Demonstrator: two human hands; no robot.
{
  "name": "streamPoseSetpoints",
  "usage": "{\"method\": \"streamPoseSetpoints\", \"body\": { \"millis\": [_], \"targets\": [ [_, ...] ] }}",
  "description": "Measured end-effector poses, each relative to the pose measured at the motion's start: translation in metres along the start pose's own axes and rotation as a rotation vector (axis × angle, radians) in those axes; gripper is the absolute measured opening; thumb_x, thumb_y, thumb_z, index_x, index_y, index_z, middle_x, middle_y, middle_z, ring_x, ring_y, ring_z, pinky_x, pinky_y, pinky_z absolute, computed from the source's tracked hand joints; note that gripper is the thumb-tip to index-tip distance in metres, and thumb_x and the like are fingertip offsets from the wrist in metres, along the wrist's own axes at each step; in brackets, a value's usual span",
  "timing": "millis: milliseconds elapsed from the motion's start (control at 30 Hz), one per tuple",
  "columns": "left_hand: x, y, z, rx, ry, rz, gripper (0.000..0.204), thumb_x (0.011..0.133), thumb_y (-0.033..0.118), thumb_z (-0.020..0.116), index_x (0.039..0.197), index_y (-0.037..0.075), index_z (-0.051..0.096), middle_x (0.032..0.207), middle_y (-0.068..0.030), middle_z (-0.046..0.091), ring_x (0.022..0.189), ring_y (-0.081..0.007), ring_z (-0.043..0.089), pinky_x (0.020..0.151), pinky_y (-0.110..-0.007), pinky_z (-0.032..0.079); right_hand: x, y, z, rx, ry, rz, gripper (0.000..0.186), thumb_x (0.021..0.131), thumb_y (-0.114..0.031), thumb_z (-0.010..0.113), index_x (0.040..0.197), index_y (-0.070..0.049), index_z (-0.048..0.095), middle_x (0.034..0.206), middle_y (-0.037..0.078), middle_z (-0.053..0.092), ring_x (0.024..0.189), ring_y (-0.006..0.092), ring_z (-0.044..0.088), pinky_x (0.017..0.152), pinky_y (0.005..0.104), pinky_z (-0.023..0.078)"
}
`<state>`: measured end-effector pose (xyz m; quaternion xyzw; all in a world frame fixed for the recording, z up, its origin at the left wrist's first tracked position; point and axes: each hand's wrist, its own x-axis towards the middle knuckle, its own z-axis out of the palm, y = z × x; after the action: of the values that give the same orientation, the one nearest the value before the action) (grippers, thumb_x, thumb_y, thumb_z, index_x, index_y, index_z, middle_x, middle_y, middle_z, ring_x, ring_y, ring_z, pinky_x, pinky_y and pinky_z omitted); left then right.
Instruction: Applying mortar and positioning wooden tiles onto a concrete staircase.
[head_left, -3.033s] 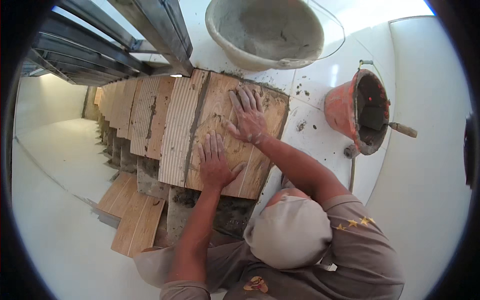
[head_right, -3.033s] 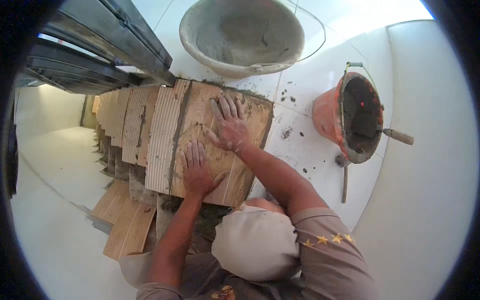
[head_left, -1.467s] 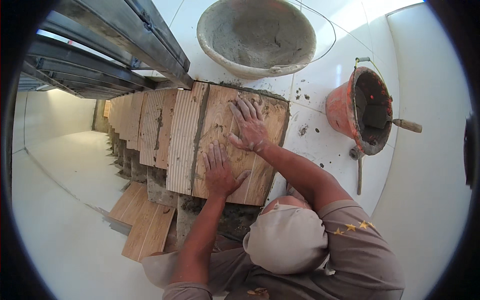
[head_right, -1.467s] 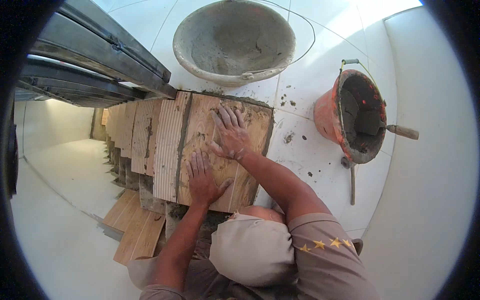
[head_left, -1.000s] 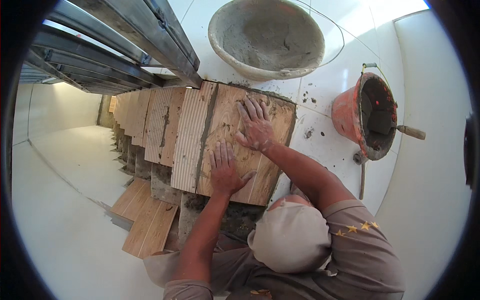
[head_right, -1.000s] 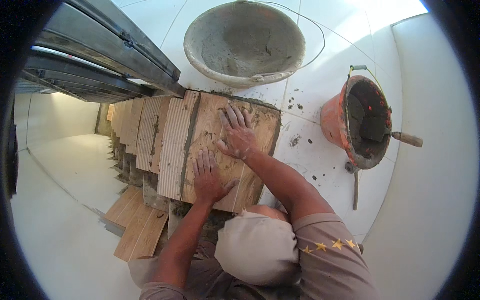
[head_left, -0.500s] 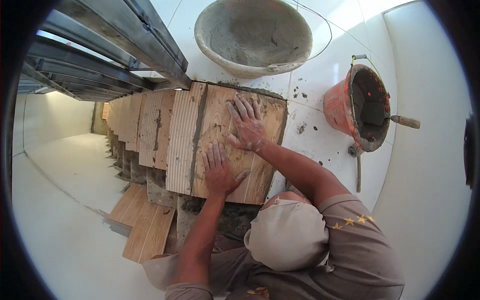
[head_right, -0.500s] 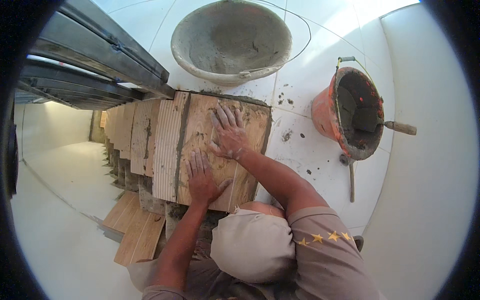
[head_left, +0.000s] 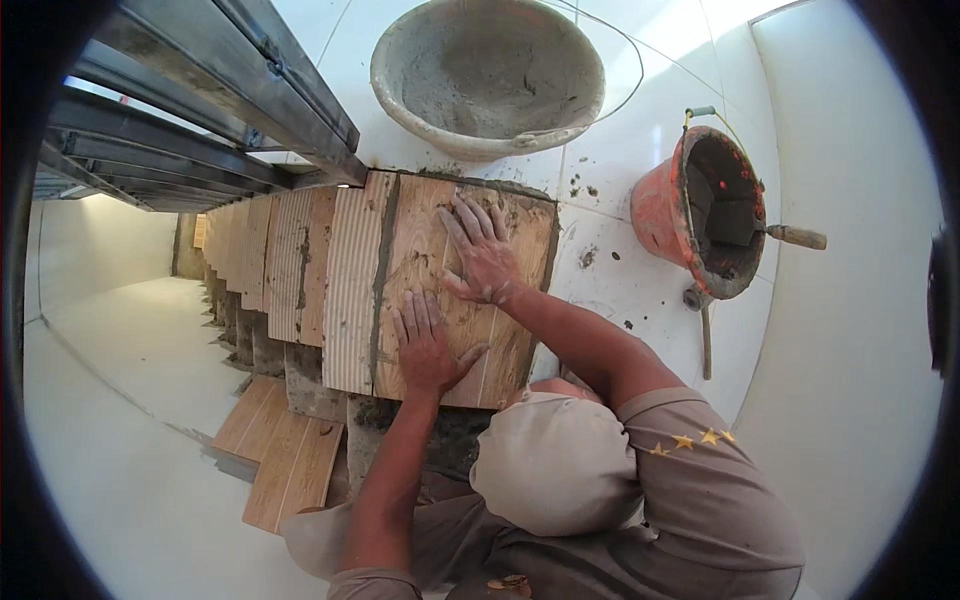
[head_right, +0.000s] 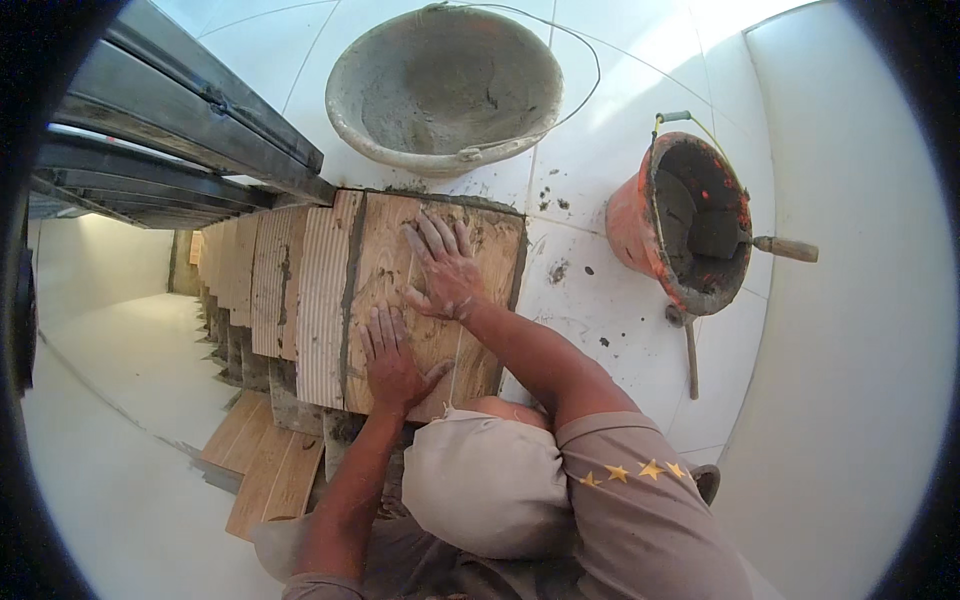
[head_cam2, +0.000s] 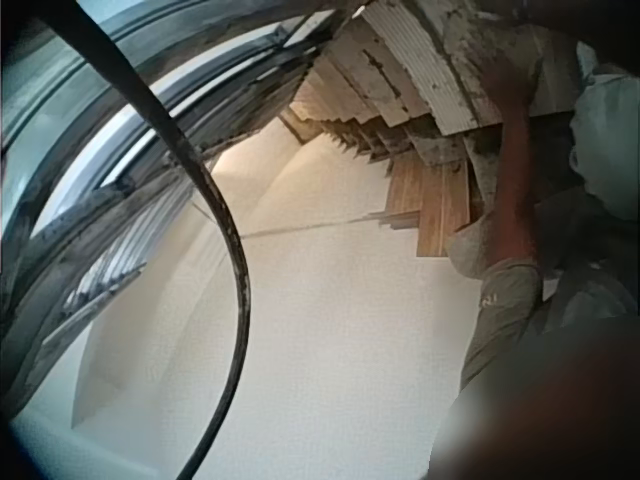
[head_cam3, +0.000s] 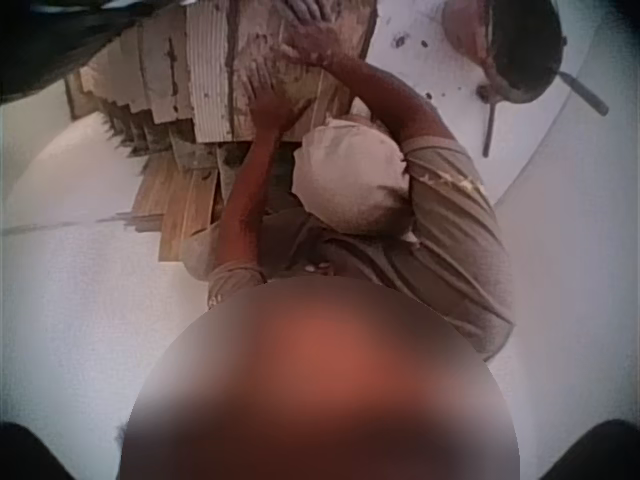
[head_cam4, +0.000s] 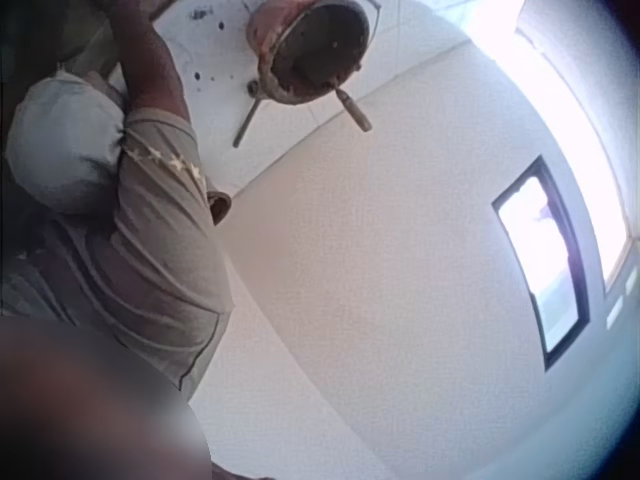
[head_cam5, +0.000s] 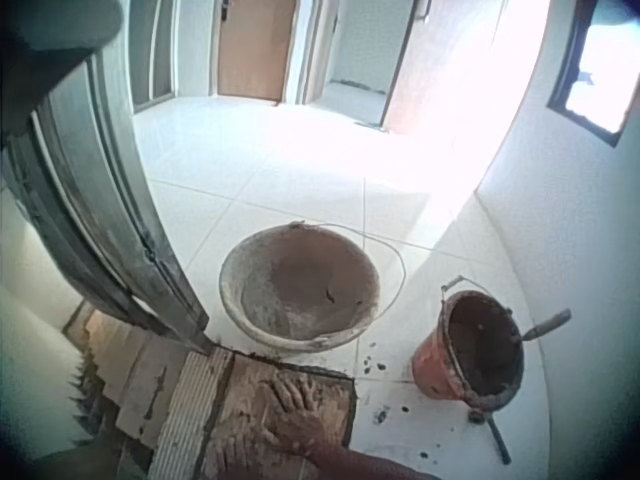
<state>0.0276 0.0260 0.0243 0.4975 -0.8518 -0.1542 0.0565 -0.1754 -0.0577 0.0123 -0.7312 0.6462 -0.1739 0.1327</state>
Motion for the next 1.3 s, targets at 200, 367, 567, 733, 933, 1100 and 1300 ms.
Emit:
{"method": "streamPoseSetpoints", "body": {
  "millis": [200,367,567,733,933,1100,1300],
  "targets": [
    [0.007,0.002,0.001,0.058,-0.061,-0.006,0.132,0.085,0.088,0.062,0.162,-0.016,0.033,0.174,-0.0339,0.028,0.165,-0.0474,0.021,0.134,-0.063,0.014,0.004,0.008,-0.003,-0.044,0.042,-0.005,0.111,0.078,-0.057,0.076,0.168,-0.006,0.037,0.174,0.021,0.031,0.163,0.0403,0.026,0.134,0.0625,0.015],
    [0.000,0.001,-0.001,0.042,-0.053,0.004,0.132,0.085,0.088,0.062,0.162,-0.015,0.033,0.174,-0.0336,0.027,0.165,-0.0473,0.020,0.134,-0.063,0.013,-0.003,0.005,0.006,-0.037,0.012,-0.012,0.113,0.077,-0.057,0.076,0.169,-0.007,0.034,0.173,0.021,0.032,0.163,0.0414,0.025,0.134,0.0619,0.013],
    [0.001,0.002,-0.002,0.013,-0.045,-0.002,0.133,0.084,0.085,0.066,0.164,-0.014,0.028,0.175,-0.0334,0.024,0.165,-0.0483,0.019,0.134,-0.063,0.012,0.000,0.004,0.002,-0.048,-0.010,-0.001,0.114,0.077,-0.056,0.075,0.170,-0.007,0.032,0.174,0.020,0.031,0.163,0.0399,0.025,0.134,0.0615,0.013],
    [0.002,-0.001,-0.002,-0.009,-0.065,-0.007,0.134,0.084,0.084,0.067,0.165,-0.014,0.026,0.176,-0.0342,0.022,0.165,-0.0493,0.017,0.134,-0.063,0.011,0.002,0.000,-0.005,-0.028,-0.018,-0.003,0.111,0.078,-0.054,0.074,0.170,-0.007,0.032,0.174,0.021,0.031,0.162,0.0407,0.026,0.135,0.0616,0.013],
    [0.005,0.004,0.004,-0.022,-0.028,-0.002,0.133,0.083,0.085,0.067,0.164,-0.014,0.029,0.176,-0.0338,0.022,0.166,-0.0486,0.016,0.134,-0.063,0.011,-0.002,0.007,0.002,-0.025,-0.032,-0.001,0.111,0.079,-0.056,0.074,0.169,-0.005,0.033,0.173,0.022,0.030,0.162,0.0423,0.024,0.135,0.0620,0.013],
    [0.007,0.003,-0.002,0.059,-0.048,-0.012,0.131,0.085,0.088,0.062,0.163,-0.013,0.032,0.175,-0.0320,0.028,0.164,-0.0470,0.023,0.133,-0.062,0.017,0.005,0.002,-0.004,-0.058,-0.038,-0.009,0.111,0.080,-0.057,0.074,0.169,-0.005,0.033,0.173,0.022,0.030,0.163,0.0419,0.024,0.135,0.0616,0.012],
    [0.009,0.000,-0.003,0.062,-0.063,0.000,0.133,0.084,0.091,0.060,0.162,-0.014,0.033,0.175,-0.0331,0.027,0.165,-0.0471,0.021,0.133,-0.063,0.016,0.004,0.004,-0.005,-0.056,-0.031,-0.029,0.112,0.080,-0.057,0.073,0.169,-0.003,0.032,0.173,0.024,0.030,0.162,0.0430,0.024,0.134,0.0618,0.012]
  ]
}}
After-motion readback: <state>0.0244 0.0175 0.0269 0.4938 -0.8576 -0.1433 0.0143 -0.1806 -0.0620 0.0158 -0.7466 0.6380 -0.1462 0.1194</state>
